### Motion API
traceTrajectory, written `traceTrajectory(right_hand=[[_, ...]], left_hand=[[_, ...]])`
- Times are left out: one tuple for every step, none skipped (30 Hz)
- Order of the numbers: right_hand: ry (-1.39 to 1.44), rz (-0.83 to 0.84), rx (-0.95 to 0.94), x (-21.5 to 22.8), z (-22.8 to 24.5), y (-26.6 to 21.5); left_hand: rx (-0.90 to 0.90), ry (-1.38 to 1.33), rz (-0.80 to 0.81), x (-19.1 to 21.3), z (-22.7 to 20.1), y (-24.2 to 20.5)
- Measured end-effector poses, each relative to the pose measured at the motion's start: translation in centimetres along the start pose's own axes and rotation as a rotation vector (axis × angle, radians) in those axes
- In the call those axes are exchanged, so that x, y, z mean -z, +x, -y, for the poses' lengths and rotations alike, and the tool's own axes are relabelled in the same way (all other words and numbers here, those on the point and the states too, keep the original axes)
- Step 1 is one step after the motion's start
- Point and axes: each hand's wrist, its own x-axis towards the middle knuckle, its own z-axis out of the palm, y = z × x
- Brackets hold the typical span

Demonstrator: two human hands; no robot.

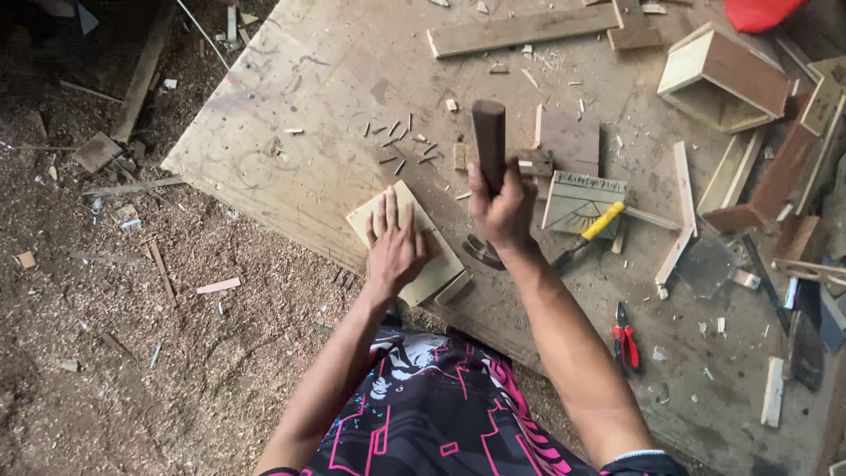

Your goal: The person repeatedly hammers nails into a small wooden box on a workbench. They pick up nails from the table, position them on the box, and strike them with a hammer. The box remains on the workbench throughout the clip.

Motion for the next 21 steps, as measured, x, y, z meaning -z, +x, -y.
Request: traceTrajectory(right_hand=[[0.022, 0.001, -0.033, -0.7, 0.5, 0.6], [0.045, 0.003, -0.067, -1.4, 1.0, 1.1], [0.068, 0.006, -0.099, -2.2, 1.4, 1.5], [0.049, 0.003, -0.089, -2.8, 1.9, 1.6], [0.033, 0.001, -0.079, -3.5, 2.2, 1.8], [0.017, -0.002, -0.068, -4.2, 2.4, 2.0], [0.012, 0.000, -0.056, -4.8, 2.5, 2.2], [0.008, 0.002, -0.044, -5.5, 2.5, 2.5], [0.002, 0.007, -0.037, -6.1, 2.5, 2.5], [0.005, 0.024, -0.048, -6.7, 2.5, 2.5], [0.009, 0.037, -0.056, -7.3, 2.5, 2.8], [0.012, 0.051, -0.063, -8.0, 2.5, 3.2], [-0.019, 0.078, -0.050, -8.7, 2.6, 3.6], [-0.050, 0.105, -0.038, -9.5, 2.9, 4.1], [-0.081, 0.133, -0.028, -10.2, 3.2, 4.4], [-0.086, 0.161, -0.033, -10.8, 3.5, 4.7], [-0.091, 0.186, -0.036, -11.4, 3.9, 5.0], [-0.097, 0.211, -0.039, -12.0, 4.1, 5.4], [-0.080, 0.186, -0.022, -12.6, 4.3, 5.6], [-0.063, 0.161, -0.006, -13.3, 4.4, 5.9], [-0.046, 0.136, 0.010, -13.8, 4.3, 6.0]], left_hand=[[0.038, 0.002, -0.014, -0.9, 0.1, -0.1], [0.076, 0.003, -0.028, -1.8, 0.0, 0.0], [0.115, 0.005, -0.044, -2.5, 0.0, 0.1], [0.123, 0.002, -0.041, -3.1, 0.1, 0.1], [0.132, 0.002, -0.039, -3.4, 0.4, 0.2], [0.142, 0.002, -0.037, -3.7, 0.5, 0.3], [0.130, -0.005, -0.057, -3.8, 0.6, 0.5], [0.119, -0.010, -0.077, -3.9, 0.6, 0.7], [0.108, -0.017, -0.093, -4.0, 0.6, 0.5], [0.115, -0.003, -0.082, -4.1, 0.5, 0.3], [0.120, 0.012, -0.076, -4.1, 0.6, 0.3], [0.126, 0.026, -0.070, -4.1, 0.5, 0.4], [0.122, -0.003, -0.077, -4.2, 0.5, 0.4], [0.118, -0.032, -0.084, -4.3, 0.5, 0.4], [0.115, -0.059, -0.088, -4.4, 0.6, 0.3], [0.118, -0.054, -0.084, -4.6, 0.7, 0.2], [0.119, -0.048, -0.083, -4.8, 0.8, 0.3], [0.120, -0.042, -0.081, -4.9, 0.9, 0.4], [0.117, -0.057, -0.088, -5.1, 1.1, 0.3], [0.115, -0.072, -0.094, -5.2, 1.2, 0.3], [0.112, -0.087, -0.101, -5.3, 1.4, 0.2]])
